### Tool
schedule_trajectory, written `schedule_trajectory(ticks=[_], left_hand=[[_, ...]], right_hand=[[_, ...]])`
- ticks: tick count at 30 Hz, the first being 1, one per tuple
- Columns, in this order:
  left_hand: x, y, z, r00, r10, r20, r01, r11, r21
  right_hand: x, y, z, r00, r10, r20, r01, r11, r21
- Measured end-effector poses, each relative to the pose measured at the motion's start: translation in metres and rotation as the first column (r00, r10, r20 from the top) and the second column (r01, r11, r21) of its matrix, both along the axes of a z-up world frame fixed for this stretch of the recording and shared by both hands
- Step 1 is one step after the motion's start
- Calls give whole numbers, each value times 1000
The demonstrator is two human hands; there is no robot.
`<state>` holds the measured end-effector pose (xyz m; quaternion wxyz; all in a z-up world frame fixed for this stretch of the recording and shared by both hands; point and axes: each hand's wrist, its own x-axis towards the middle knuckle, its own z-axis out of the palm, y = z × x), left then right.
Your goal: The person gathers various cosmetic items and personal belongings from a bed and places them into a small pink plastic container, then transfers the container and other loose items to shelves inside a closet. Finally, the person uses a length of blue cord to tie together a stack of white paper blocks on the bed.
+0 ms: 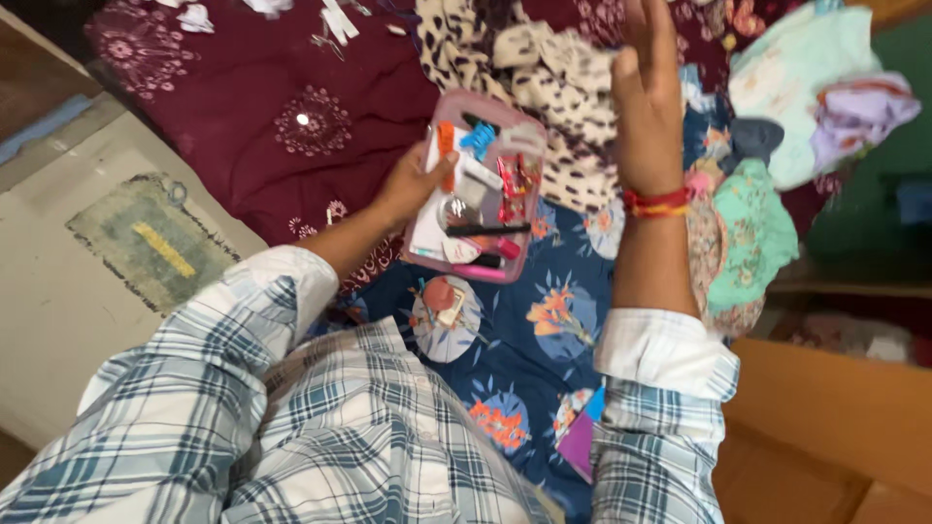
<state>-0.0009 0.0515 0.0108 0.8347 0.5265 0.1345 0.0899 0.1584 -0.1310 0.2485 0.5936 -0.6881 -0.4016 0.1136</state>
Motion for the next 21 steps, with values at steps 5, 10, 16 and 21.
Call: schedule_trajectory(ticks=[5, 10, 16, 21], left_hand=[[7, 15, -2, 999, -26, -29, 23, 995, -100], [20, 23, 1, 999, -49, 9, 49, 995, -82], [35, 2, 1, 996, -83, -40, 83, 997, -1], [52, -56, 10, 992, -118, 34, 118, 993, 26]], right_hand=[[-33, -121, -73, 843, -520, -139, 503, 853, -141], [-101, -243, -224, 754, -595, -278, 584, 801, -132], [-168, -300, -333, 512, -764, -393, 574, 645, -504], [-177, -310, -346, 491, -752, -439, 495, 656, -570]])
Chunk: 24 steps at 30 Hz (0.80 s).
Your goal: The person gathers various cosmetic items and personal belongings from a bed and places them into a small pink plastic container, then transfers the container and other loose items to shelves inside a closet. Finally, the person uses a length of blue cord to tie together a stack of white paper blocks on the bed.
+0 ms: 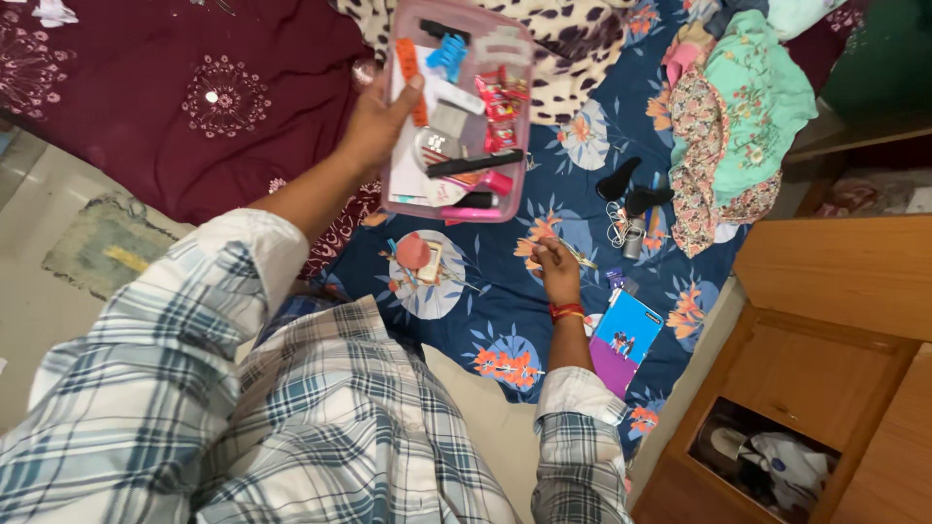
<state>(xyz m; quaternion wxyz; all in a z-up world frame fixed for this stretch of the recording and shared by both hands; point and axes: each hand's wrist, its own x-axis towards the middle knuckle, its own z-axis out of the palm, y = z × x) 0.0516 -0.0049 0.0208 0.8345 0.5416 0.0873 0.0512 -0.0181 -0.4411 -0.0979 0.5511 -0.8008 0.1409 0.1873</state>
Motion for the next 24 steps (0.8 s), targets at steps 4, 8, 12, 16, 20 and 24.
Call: schedule_trajectory(ticks=[4, 8, 12, 16, 20, 24], left_hand=[[0, -47, 12, 999, -43, -27, 42, 999, -18], [-7, -87, 13, 995, -73, -65, 71, 997, -32], [-16, -113, 16, 997, -70, -35, 70, 998, 6], [-23, -133, 20, 997, -60, -53, 61, 998, 12], [-36, -146, 20, 994, -55, -95, 59, 997, 40], [-43, -144, 25, 993, -51, -111, 62, 993, 98]], right_hand=[[0, -16, -1, 1000, 24, -15, -24, 999, 31], [-7, -45, -11, 998, 60, -10, -59, 997, 41], [-17, -72, -15, 995, 92, -27, -92, 996, 1], [-20, -90, -18, 994, 101, -50, -102, 994, -24], [-27, -97, -27, 993, 111, -46, -110, 994, 24], [-29, -90, -40, 988, 156, 24, -156, 987, 35]])
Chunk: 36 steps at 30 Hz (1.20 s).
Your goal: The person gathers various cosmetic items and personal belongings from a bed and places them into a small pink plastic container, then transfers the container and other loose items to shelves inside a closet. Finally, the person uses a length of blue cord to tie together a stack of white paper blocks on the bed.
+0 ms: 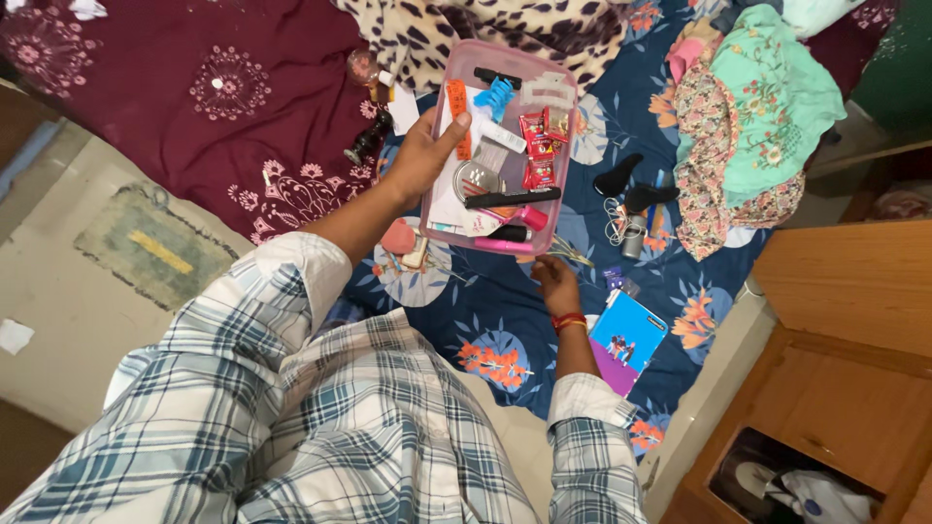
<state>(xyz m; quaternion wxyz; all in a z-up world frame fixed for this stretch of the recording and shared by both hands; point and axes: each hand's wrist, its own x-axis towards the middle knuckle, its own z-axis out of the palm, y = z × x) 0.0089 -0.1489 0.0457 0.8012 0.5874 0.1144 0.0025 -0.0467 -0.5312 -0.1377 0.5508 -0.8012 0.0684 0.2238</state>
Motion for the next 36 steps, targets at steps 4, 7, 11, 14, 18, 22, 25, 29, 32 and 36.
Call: schedule_trajectory(ticks=[4, 7, 11, 14, 18, 22, 25, 29, 32, 36], left_hand=[[-3, 15, 8, 998, -20, 66, 22, 999, -25], [-6, 34, 6, 997, 6, 83, 1, 996, -87], [-8, 65, -3, 988, 52, 145, -31, 990, -141], [-9, 103, -9, 983, 80, 162, -55, 986, -154], [-13, 157, -26, 979, 164, 117, -147, 978, -145], [-29, 202, -41, 969, 237, 62, -236, 971, -24], [-45, 220, -51, 962, 273, 0, -272, 961, 47], [-53, 229, -62, 955, 297, -20, -296, 953, 67], [-52, 234, -68, 944, 330, -8, -328, 941, 79], [-47, 242, -69, 932, 360, 50, -359, 933, -24]], right_hand=[[-15, 19, -16, 979, 148, 139, -125, 978, -164], [-28, 64, -41, 861, 419, 288, -278, 862, -423], [-46, 153, -87, 715, 609, 343, -449, 776, -442], [-65, 220, -121, 682, 708, 185, -558, 667, -493], [-85, 286, -164, 497, 843, 205, -516, 477, -712], [-77, 295, -199, 375, 921, 110, -499, 300, -813], [-71, 272, -212, 565, 811, 150, -442, 451, -776], [-49, 218, -204, 571, 786, 239, -227, 430, -874], [-18, 189, -189, 742, 666, -73, -367, 312, -877], [34, 183, -173, 786, 611, -96, -388, 367, -846]])
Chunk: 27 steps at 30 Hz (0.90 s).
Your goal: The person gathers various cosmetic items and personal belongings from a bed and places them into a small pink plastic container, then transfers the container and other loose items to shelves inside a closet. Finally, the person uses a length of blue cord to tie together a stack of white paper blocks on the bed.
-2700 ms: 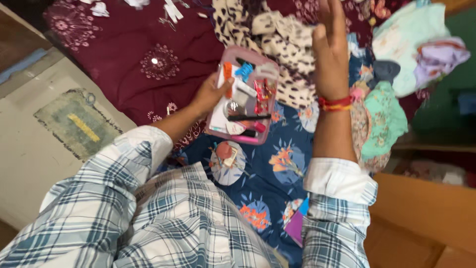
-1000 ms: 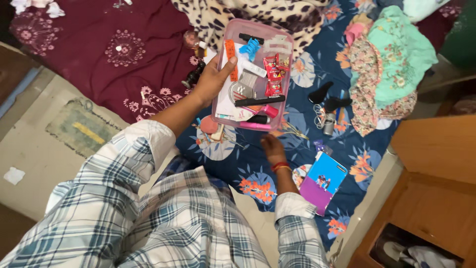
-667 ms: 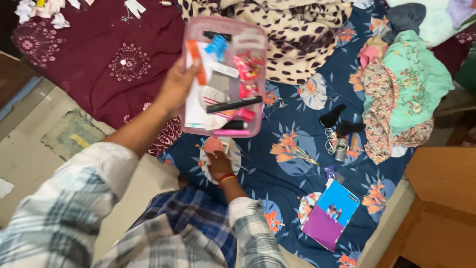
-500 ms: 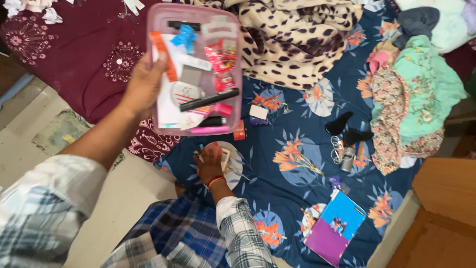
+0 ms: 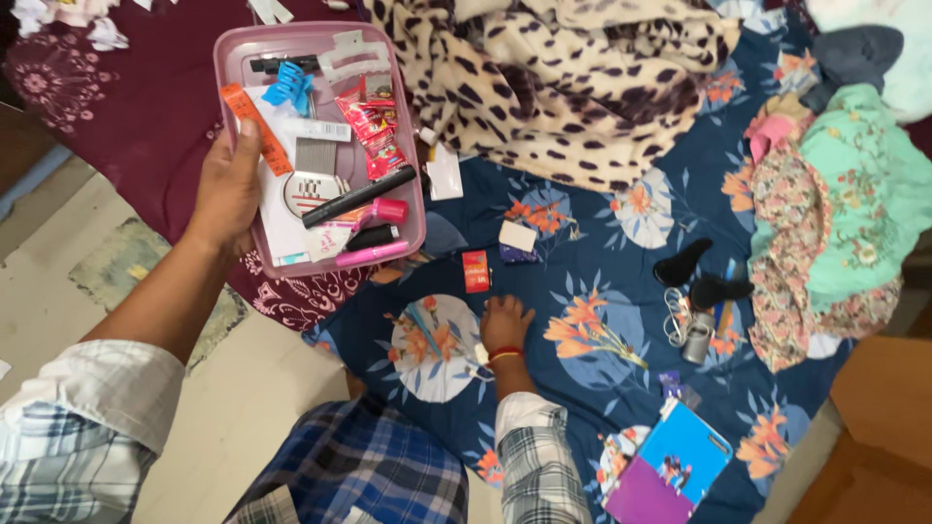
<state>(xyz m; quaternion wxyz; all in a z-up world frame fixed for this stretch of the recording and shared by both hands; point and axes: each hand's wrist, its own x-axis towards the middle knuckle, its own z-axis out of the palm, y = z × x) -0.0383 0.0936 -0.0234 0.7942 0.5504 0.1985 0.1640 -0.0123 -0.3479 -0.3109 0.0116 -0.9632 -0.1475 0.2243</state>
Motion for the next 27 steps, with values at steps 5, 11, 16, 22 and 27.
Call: schedule_trajectory(ticks=[5, 11, 16, 22, 27], left_hand=[[-6, 11, -4, 997, 72, -26, -72, 997, 7], [-23, 30, -21, 983, 169, -77, -168, 986, 18], [-36, 47, -32, 979, 191, -74, -190, 982, 14], [-38, 58, -45, 968, 236, -90, -236, 972, 18], [-38, 58, -53, 970, 233, -69, -236, 971, -34]], right_hand=[[75, 45, -22, 949, 182, 258, -226, 962, 152], [134, 89, -46, 965, 235, 116, -243, 969, 51], [142, 30, -36, 996, 71, 46, -65, 990, -129], [168, 42, -23, 989, 5, 148, -13, 999, 52], [171, 174, -31, 804, 416, 426, -536, 816, 215]])
